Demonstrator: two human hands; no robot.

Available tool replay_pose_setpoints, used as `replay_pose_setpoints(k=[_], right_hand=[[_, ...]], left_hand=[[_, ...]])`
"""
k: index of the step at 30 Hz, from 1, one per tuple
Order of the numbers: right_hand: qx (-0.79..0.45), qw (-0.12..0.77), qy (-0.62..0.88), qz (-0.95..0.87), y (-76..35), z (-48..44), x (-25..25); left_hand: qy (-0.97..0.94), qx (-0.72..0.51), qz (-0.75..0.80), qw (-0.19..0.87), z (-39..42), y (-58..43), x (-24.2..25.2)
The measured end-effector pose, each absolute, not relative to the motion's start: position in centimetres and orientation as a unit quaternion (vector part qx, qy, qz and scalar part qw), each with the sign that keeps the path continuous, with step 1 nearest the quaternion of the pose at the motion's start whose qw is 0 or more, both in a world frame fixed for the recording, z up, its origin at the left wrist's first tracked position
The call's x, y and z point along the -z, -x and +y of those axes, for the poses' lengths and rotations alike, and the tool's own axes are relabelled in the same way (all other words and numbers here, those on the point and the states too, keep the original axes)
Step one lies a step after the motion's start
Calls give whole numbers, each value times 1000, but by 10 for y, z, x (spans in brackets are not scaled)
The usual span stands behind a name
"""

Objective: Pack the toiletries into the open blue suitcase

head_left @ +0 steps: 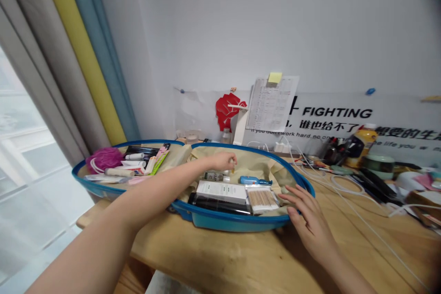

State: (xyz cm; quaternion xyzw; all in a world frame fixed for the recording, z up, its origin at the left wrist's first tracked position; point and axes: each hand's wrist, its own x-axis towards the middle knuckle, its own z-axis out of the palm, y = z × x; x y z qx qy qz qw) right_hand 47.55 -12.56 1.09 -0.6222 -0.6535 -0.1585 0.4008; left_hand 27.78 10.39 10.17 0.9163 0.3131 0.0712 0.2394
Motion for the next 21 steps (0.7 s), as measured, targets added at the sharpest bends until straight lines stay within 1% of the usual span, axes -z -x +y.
replay_pose_setpoints(k=[5,10,15,21], right_hand=[[158,402,622,-654,-475,-127,-11],[147,401,629,-650,-474,-128,-12],[132,395,636,-649,-474,-129,-13],[126,393,644,-645,-473,-129,-15]], left_hand=[[-965,-18,236,115,96,-289,-86],[-981,21,189,32,95,-283,-75],[-986,54,158,-12,94,-283,-72],[-986,67,149,-26,93,-288,-67]])
